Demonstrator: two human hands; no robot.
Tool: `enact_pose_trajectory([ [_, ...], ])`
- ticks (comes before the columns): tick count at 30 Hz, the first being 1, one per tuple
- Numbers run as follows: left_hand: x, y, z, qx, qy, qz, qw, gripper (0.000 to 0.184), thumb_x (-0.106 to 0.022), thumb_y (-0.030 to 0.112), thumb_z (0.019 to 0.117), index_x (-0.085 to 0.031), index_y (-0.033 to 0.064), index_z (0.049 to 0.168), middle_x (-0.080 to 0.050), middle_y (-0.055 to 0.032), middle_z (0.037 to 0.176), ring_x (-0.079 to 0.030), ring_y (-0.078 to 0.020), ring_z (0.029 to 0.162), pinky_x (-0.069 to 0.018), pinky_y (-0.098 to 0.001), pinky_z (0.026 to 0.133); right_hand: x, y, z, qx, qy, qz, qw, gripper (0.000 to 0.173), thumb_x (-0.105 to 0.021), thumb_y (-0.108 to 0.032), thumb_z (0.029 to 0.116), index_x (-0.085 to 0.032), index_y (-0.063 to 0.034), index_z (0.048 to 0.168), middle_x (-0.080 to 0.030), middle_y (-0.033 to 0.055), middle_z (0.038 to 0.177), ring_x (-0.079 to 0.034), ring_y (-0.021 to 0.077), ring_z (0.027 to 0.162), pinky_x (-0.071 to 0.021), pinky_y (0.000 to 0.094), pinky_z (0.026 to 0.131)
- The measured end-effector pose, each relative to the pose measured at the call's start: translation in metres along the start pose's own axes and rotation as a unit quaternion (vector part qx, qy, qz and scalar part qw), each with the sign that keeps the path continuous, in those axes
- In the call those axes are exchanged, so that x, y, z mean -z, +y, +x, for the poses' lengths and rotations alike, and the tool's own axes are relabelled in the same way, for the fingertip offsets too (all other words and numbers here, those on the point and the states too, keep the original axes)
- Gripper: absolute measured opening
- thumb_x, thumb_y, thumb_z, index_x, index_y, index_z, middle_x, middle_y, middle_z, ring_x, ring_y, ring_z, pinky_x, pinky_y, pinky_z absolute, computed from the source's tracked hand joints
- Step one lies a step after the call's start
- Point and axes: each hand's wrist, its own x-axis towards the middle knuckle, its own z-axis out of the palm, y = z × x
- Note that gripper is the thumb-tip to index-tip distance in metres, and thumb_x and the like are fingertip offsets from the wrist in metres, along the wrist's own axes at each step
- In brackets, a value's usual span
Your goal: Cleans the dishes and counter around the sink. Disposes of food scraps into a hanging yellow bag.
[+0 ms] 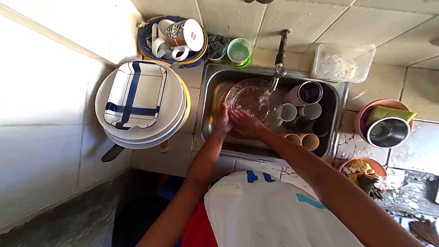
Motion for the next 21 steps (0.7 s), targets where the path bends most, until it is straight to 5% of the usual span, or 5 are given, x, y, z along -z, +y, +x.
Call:
enact_pose_trajectory([
  [3,0.004,0.008,0.002,-0.001,-0.004,0.021,1.0,0.064,-0.019,0.059,0.108,-0.023,0.022,0.161,-0.066,-0.0107,0.127,-0.07,-0.0206,0.101,-0.0589,-0.0357,0.087,0.003,0.019,-0.025,0.013,-0.02,-0.015,1.0,0.062,-0.039,-0.042,0.1087,-0.032,-0.0113,0.162,-0.026,0.0105,0.17,-0.023,0.0305,0.158,-0.0166,0.0556,0.127],
  [7,-0.014,0.005,-0.01,0.001,0.001,-0.005,1.0,0.061,-0.022,0.057,0.1086,-0.037,0.0174,0.153,-0.064,-0.0077,0.127,-0.065,-0.018,0.108,-0.0568,-0.0368,0.091,0.018,0.028,0.003,-0.019,0.036,-0.046,0.998,0.058,-0.033,-0.04,0.1097,-0.037,-0.0118,0.16,-0.03,0.0119,0.169,-0.021,0.0358,0.158,-0.0105,0.0635,0.125],
  [13,-0.018,0.001,-0.017,0.013,0.007,-0.015,1.0,0.058,-0.025,0.054,0.1095,-0.04,0.017,0.152,-0.064,-0.0115,0.129,-0.066,-0.0235,0.107,-0.0578,-0.0412,0.09,0.027,0.018,0.034,-0.267,0.064,0.008,0.962,0.065,-0.026,-0.035,0.1078,-0.017,-0.0046,0.165,-0.008,0.0126,0.174,-0.004,0.0343,0.161,-0.0032,0.0627,0.127],
  [18,-0.012,0.001,-0.012,0.007,0.024,-0.002,1.0,0.058,-0.025,0.057,0.1084,-0.048,0.0158,0.143,-0.065,-0.0054,0.125,-0.062,-0.0153,0.114,-0.0539,-0.0372,0.096,0.005,-0.002,0.031,-0.079,0.059,0.021,0.995,0.059,-0.03,-0.038,0.1099,-0.034,-0.0095,0.161,-0.026,0.0127,0.17,-0.02,0.0326,0.158,-0.009,0.0569,0.129],
  [21,-0.006,-0.001,-0.013,0.013,0.027,-0.004,1.0,0.06,-0.023,0.055,0.1093,-0.038,0.0157,0.151,-0.065,-0.0107,0.125,-0.067,-0.0217,0.105,-0.0576,-0.0402,0.091,0.018,0.026,0.031,-0.197,0.082,-0.002,0.977,0.067,-0.035,-0.048,0.108,-0.03,-0.0086,0.162,-0.026,0.0148,0.17,-0.018,0.0352,0.159,-0.0079,0.0638,0.127],
])
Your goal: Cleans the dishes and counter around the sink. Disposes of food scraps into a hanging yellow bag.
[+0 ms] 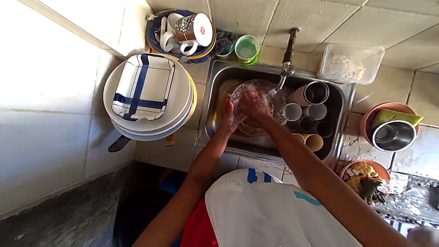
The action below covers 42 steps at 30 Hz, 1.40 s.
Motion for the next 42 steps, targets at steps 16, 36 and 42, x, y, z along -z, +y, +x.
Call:
enact_pose_trajectory([
  [16,0.008,0.015,0.023,-0.043,0.036,0.06,0.997,0.055,-0.027,0.047,0.1115,-0.038,0.0151,0.154,-0.064,-0.0122,0.132,-0.066,-0.0221,0.111,-0.0554,-0.0388,0.096,-0.036,-0.038,-0.056,0.163,-0.058,0.065,0.983,0.065,-0.034,-0.038,0.1098,-0.023,-0.0003,0.162,-0.021,0.0194,0.17,-0.02,0.0311,0.159,-0.0142,0.0465,0.13],
  [36,0.054,0.027,-0.006,-0.025,-0.025,0.027,0.999,0.048,-0.024,0.0,0.1019,-0.039,-0.002,0.148,-0.056,-0.0177,0.142,-0.062,-0.0259,0.122,-0.0511,-0.039,0.104,0.089,-0.004,-0.117,0.247,0.114,0.095,0.958,0.02,-0.061,-0.003,0.0925,-0.079,-0.005,0.1,-0.079,0.0113,0.103,-0.077,0.0295,0.096,-0.0615,0.0471,0.086],
  [42,0.008,0.047,-0.003,-0.068,0.145,0.12,0.98,0.057,-0.027,0.048,0.111,-0.044,0.0093,0.149,-0.058,-0.0135,0.142,-0.059,-0.0251,0.125,-0.052,-0.0467,0.101,0.102,-0.036,-0.098,-0.134,0.076,0.499,0.853,0.02,-0.058,-0.006,0.1029,-0.06,0.0072,0.119,-0.072,0.0151,0.106,-0.074,0.0196,0.094,-0.0631,0.0377,0.087],
])
